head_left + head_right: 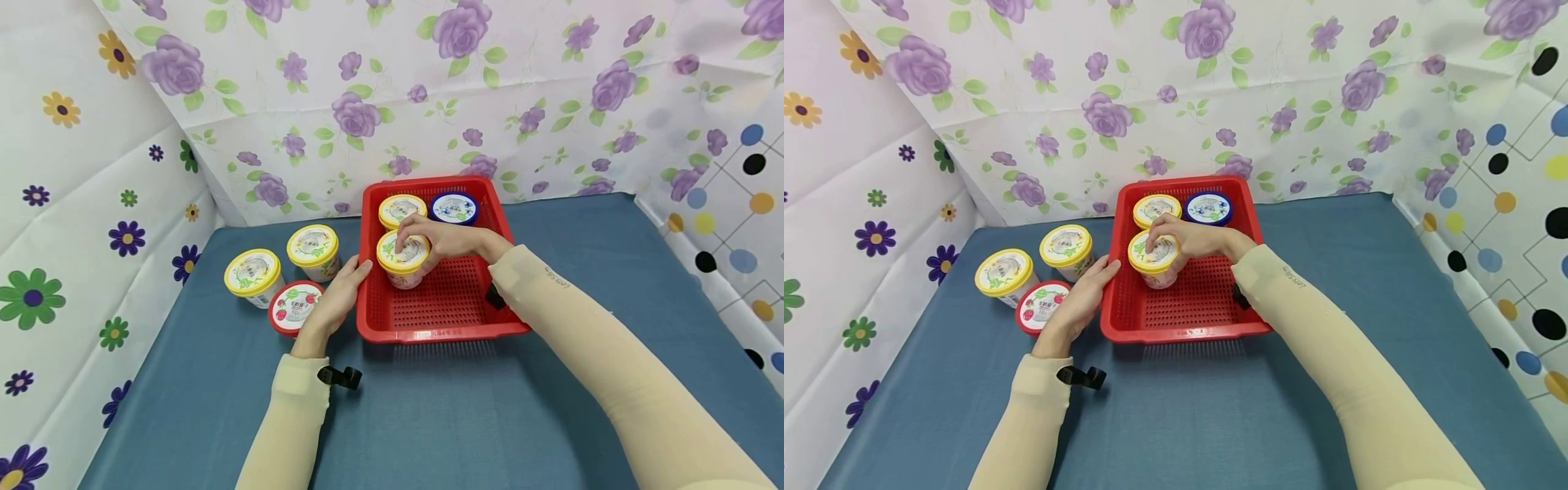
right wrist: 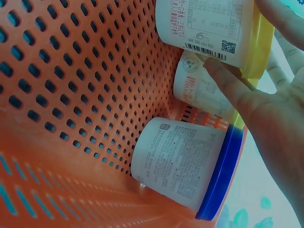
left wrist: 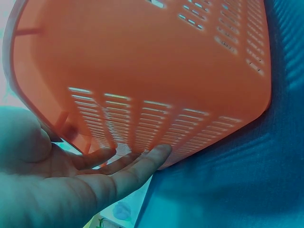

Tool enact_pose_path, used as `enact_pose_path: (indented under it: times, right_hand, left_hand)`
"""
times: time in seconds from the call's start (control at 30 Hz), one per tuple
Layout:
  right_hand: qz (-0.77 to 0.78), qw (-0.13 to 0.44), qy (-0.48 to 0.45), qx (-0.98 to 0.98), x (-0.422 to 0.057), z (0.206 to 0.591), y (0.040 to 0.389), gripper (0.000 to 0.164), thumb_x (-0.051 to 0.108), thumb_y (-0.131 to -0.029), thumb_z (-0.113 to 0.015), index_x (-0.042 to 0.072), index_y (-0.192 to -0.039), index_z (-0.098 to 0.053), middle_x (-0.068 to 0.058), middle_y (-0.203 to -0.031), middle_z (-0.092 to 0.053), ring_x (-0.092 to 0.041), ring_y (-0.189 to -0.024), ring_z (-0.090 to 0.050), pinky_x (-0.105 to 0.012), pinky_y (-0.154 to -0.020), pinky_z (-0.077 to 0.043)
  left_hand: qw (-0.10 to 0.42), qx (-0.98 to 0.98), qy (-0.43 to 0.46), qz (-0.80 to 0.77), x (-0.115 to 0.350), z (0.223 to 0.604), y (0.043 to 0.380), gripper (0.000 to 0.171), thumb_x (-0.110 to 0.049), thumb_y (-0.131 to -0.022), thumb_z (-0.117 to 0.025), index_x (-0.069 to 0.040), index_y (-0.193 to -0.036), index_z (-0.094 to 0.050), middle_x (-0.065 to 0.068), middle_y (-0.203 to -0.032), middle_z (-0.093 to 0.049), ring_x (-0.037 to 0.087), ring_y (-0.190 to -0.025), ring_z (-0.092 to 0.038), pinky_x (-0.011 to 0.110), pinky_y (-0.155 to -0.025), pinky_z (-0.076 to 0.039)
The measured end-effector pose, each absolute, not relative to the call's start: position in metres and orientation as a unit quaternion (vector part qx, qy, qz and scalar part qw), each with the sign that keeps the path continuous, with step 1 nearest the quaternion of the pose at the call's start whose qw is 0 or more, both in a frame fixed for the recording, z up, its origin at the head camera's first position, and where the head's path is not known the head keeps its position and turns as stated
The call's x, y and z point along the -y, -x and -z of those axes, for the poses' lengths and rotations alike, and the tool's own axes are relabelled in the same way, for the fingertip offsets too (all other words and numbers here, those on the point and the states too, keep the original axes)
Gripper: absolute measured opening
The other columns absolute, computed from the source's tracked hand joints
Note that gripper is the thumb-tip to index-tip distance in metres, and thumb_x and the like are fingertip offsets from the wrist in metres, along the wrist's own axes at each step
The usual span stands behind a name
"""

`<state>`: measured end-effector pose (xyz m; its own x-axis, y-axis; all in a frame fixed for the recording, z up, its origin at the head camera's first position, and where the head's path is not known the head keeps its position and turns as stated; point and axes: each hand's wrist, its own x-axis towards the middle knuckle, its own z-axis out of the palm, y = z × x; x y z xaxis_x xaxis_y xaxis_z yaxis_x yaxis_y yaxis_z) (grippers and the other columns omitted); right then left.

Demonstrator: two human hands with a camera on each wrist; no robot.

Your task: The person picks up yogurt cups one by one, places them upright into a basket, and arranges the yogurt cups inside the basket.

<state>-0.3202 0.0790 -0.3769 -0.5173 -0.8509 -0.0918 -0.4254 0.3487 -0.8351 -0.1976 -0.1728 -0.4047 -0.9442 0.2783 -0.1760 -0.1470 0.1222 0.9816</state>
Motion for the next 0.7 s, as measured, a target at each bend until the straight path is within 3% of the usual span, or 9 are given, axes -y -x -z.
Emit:
enact_pose_path:
  times: [0.7]
  right_hand:
    - [0.386,0.281,0.402,-0.781,-0.0793,0.3712,0.3184,0.050,0.004,-0.080,-0.084,0.010,-0.126,-0.065,-0.009,-0.152,-0.030,-0.030,-0.145,-0.020,-0.055,-0.119,-0.029]
  left_hand:
    - [0.161,-0.730,-0.043,-0.662,0.1722,0.4058,0.1987,0.052,-0.035,-0.115,-0.037,-0.007,-0.158,-0.030,0.026,-0.147,-0.051,0.044,-0.132,-0.055,0.040,-0.098,-0.056]
